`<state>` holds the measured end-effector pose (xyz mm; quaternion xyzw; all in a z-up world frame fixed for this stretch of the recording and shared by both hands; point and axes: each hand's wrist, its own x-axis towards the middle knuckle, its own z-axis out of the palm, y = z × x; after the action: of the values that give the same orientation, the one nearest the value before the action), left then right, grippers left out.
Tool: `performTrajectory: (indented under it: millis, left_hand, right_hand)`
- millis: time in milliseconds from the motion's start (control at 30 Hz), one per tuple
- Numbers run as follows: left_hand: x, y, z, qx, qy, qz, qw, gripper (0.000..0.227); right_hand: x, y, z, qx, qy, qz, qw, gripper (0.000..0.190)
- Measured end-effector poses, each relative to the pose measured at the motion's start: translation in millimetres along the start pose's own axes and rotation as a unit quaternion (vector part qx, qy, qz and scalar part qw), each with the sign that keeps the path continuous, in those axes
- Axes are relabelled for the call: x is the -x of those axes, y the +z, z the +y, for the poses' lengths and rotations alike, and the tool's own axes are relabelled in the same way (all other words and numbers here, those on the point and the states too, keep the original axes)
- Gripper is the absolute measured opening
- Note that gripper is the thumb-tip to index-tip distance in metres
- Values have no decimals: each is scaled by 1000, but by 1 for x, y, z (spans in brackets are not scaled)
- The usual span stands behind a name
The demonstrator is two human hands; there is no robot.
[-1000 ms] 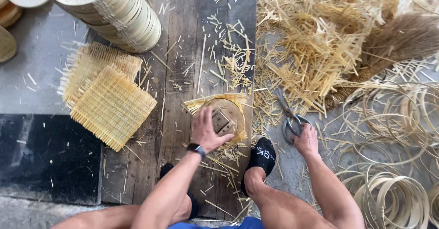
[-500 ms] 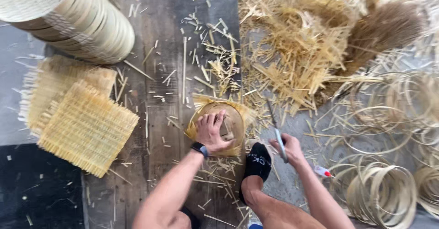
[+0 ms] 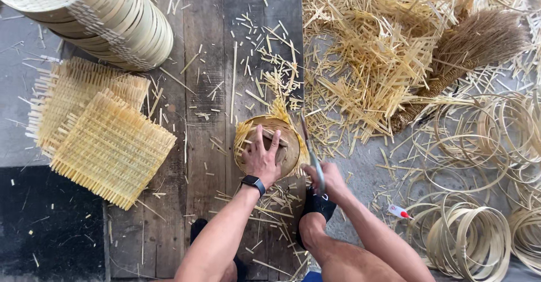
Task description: The person weaves thin bamboo strips into a rectangular mat, fits it into a circular wooden frame, and trims the excess material using scissors.
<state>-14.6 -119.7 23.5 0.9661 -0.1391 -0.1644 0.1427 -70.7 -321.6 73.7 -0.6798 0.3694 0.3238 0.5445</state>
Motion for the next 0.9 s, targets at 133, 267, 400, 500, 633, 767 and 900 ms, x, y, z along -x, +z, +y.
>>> performTrajectory:
  millis: [133, 267, 400, 500, 633, 767, 900]
  left_hand:
    - [1, -10, -12, 10, 126, 38, 991, 92]
    - [3, -15, -20, 23, 182, -42, 982, 100]
    - [1, -6, -18, 23, 161, -29, 986, 99]
    - [1, -1, -19, 2, 145, -56, 988, 99]
    - [5, 1, -17, 46, 157, 38, 986, 84]
    - [0, -2, -1, 112, 83, 55, 989, 110]
    - [-4, 0, 26, 155, -98, 29, 983, 124]
  right_hand:
    - [20, -17, -14, 21, -73, 38, 996, 32]
    - [35, -13, -5, 51, -329, 129, 934, 35]
    - [16, 7, -5, 82, -247, 94, 961, 32]
    - [-1, 6, -12, 139, 10, 8, 990, 44]
    - [8, -9, 5, 109, -48, -6, 993, 38]
    - [1, -37, 37, 293, -110, 107, 944, 59]
    - [-9, -53, 61, 435, -251, 217, 837, 76]
